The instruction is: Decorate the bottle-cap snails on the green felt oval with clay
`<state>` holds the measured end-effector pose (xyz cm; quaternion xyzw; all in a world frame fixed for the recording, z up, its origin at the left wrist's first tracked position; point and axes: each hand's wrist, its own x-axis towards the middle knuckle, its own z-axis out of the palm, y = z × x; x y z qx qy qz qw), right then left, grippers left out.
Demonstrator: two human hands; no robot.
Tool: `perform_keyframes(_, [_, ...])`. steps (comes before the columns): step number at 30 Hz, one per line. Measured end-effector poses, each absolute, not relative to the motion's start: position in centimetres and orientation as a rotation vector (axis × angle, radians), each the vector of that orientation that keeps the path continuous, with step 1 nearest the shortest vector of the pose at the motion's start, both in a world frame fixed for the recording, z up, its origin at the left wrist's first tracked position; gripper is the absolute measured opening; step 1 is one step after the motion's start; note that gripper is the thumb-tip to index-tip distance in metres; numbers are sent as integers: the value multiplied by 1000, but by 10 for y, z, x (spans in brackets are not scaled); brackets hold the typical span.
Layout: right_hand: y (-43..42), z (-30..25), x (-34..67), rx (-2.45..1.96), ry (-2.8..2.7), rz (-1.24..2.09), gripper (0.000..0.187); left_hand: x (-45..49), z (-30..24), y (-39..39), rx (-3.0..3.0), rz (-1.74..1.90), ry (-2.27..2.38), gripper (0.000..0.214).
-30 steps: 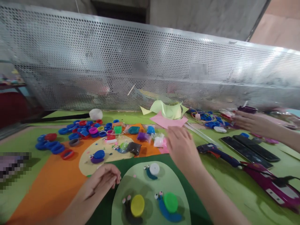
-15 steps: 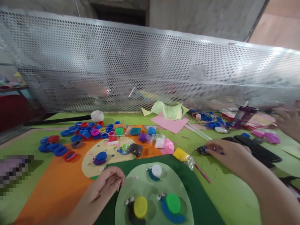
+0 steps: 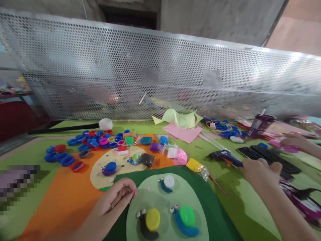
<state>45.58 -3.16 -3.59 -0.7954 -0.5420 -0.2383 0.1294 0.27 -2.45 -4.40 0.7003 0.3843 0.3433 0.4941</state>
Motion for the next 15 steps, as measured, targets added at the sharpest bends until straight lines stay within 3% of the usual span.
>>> perform_keyframes(5, [-14,-29,426,-2509,-1723,-509,23,4,-42,-25,1735,830,958,11])
perform_keyframes(12, [-6,-18,380,-2426,-1761,-517,34,3,-43,-27,1787,804,958,12])
perform_keyframes(15, [-3,-17,360,-2278,-1777,-590,27,2,-44,-26,1792,802,929,12])
